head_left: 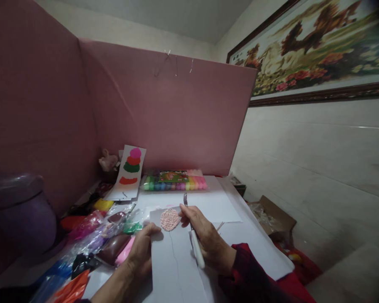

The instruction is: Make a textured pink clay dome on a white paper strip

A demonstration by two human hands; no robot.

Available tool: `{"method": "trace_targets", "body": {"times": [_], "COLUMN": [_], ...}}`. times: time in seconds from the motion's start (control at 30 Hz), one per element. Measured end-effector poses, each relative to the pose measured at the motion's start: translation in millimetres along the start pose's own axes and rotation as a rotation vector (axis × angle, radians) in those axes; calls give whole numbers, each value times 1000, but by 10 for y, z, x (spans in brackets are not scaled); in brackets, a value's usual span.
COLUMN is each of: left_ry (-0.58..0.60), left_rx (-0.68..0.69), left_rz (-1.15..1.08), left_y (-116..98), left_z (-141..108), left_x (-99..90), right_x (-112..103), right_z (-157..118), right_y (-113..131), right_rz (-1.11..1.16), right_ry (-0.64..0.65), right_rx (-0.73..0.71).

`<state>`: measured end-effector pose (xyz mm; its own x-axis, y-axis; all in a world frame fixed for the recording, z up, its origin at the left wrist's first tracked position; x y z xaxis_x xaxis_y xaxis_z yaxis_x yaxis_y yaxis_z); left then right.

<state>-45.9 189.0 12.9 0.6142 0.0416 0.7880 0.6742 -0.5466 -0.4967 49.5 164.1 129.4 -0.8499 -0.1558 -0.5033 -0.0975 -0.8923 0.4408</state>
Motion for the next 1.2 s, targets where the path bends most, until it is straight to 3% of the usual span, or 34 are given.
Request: {"method": "trace_targets", "body": {"times": [0.13,0.2,0.27,0.33,0.47,0.6,0.77,0.87,1.2], "left_ry": [101,110,84,70,98,43,43,33,120], "left_rx": [-21,-22,-14,-10,-26,-1,12,1,-51], "left_rz": [-64,-70,-61,-46,-38,-39,-25,-26,-54], "left_y": [13,13,6,3,17,-2,13,48,155], "left_z": [-18,-20,-19,-20,-26,-30,-29,-16,2], "left_x": [87,96,86,101,164,91,83,78,163], "right_x": [63,98,122,132,97,-48,-69,-74,-91], "right_z": [23,-25,-90,-124,-163,-204,-134,-146,-167], "right_y": [-49,-166,-278,-339,-466,-629,-459,-430,-343], "right_rz": [343,539,594,487,-19,-352,-719,-847,-978], "right_ry": [86,48,9,33,148,105,96,85,-15], "right_rx": [199,374,492,494,413,485,340,338,266]}}
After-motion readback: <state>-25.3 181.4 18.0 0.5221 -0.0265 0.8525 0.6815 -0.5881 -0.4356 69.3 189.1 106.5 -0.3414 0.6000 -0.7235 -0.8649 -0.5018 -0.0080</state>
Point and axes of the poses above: each hand's wrist, its own z-axis towards the middle knuckle, its own x-axis out of the palm, y = z × x, the point moved 10 cm from there along z, towards the middle knuckle, and after that the axes turned 6 degrees about -x, right-handed, at the moved point
